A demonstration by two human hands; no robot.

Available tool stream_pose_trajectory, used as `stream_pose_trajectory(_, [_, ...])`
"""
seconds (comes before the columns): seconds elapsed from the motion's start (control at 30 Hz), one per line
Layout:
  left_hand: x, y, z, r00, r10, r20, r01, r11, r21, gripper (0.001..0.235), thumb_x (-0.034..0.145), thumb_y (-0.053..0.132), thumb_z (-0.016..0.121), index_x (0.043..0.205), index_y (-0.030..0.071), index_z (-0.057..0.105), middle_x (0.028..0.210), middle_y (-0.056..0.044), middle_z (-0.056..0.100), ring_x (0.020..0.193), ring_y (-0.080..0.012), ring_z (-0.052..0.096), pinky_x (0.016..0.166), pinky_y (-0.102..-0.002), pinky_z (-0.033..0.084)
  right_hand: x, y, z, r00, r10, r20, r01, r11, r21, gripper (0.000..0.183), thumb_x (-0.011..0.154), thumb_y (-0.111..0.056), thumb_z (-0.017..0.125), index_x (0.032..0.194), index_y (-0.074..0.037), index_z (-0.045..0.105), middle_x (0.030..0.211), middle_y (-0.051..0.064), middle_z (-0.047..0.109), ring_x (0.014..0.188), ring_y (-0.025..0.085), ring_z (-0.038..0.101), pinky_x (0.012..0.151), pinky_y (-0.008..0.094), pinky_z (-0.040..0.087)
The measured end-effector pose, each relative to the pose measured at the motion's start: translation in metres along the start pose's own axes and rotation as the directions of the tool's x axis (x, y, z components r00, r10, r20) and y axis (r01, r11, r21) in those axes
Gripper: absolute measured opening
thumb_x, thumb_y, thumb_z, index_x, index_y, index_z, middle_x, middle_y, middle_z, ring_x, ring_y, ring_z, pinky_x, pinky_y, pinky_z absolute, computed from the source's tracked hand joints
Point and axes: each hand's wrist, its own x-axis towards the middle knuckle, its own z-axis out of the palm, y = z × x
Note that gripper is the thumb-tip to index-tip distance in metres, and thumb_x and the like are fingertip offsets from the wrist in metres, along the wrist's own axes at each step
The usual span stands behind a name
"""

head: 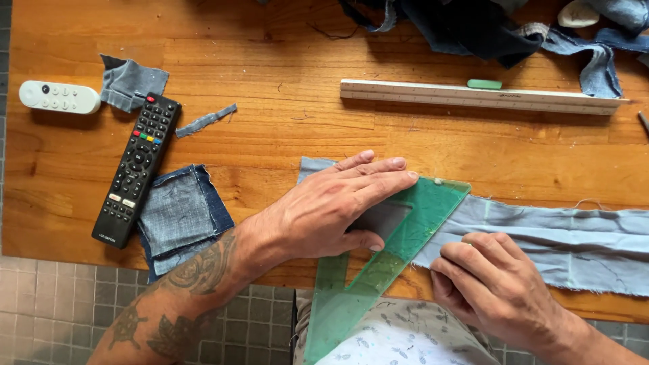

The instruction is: Measuring, marking, and cutting fabric pieces on a wooden table using a ruler, triangle, and scissors.

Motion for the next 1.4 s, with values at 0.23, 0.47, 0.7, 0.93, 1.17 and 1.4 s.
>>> stream_pose_trajectory(0.23, [-0.004,0.002,0.0,0.998,0.07,0.005,-0.07,0.995,0.068,0.084,0.114,0.05,0.074,0.178,0.006,0.043,0.185,-0.014,0.053,0.178,-0.0327,0.041,0.149,-0.056,0.027,-0.004,0.033,-0.017,0.962,0.245,-0.124,-0.266,0.943,-0.201,0.022,0.112,-0.014,0.088,0.132,-0.005,0.088,0.122,0.013,0.08,0.102,0.036,0.071,0.096,0.05,0.053])
stream_pose_trajectory(0.47, [-0.014,0.044,0.006,0.996,0.088,0.016,-0.089,0.955,0.282,0.05,0.123,0.026,0.056,0.171,0.013,0.059,0.188,-0.013,0.046,0.178,-0.0337,0.038,0.149,-0.058,0.022,-0.007,0.054,-0.019,0.982,0.171,-0.073,-0.178,0.98,-0.09,0.028,0.112,-0.015,0.082,0.136,0.0,0.085,0.12,0.016,0.073,0.102,0.037,0.07,0.102,0.05,0.06])
stream_pose_trajectory(0.7, [-0.023,0.051,0.018,1.0,0.019,-0.025,-0.013,0.978,0.207,0.059,0.125,0.043,0.05,0.173,0.009,0.056,0.189,-0.014,0.043,0.18,-0.0359,0.034,0.148,-0.061,0.022,-0.013,0.06,-0.012,0.988,0.146,-0.049,-0.151,0.98,-0.13,0.033,0.116,-0.014,0.076,0.147,-0.005,0.083,0.12,0.013,0.069,0.102,0.036,0.066,0.103,0.049,0.06])
stream_pose_trajectory(0.93, [-0.03,0.062,0.017,0.998,-0.021,-0.065,0.033,0.981,0.191,0.058,0.126,0.041,0.049,0.172,0.006,0.056,0.189,-0.017,0.042,0.18,-0.0335,0.035,0.15,-0.059,0.021,-0.014,0.057,-0.013,0.991,0.133,-0.023,-0.135,0.983,-0.123,0.034,0.116,-0.013,0.075,0.146,-0.002,0.084,0.122,0.016,0.071,0.104,0.038,0.069,0.108,0.052,0.06])
stream_pose_trajectory(1.17, [-0.058,0.063,0.022,0.828,-0.286,-0.482,0.386,0.914,0.121,0.06,0.117,0.044,0.072,0.157,0.0,0.067,0.174,-0.026,0.059,0.168,-0.0443,0.053,0.144,-0.061,0.037,-0.023,0.056,-0.01,0.984,0.173,-0.035,-0.176,0.967,-0.182,0.032,0.118,-0.011,0.08,0.149,-0.006,0.087,0.125,0.016,0.072,0.106,0.038,0.068,0.109,0.051,0.061])
stream_pose_trajectory(1.4, [-0.062,0.06,0.026,0.849,-0.29,-0.441,0.405,0.893,0.194,0.069,0.11,0.052,0.083,0.162,0.011,0.065,0.179,-0.026,0.053,0.171,-0.0451,0.05,0.141,-0.062,0.037,-0.018,0.057,-0.012,0.984,0.161,-0.071,-0.17,0.975,-0.145,0.028,0.114,-0.009,0.082,0.14,-0.001,0.087,0.121,0.019,0.072,0.101,0.039,0.068,0.105,0.053,0.061])
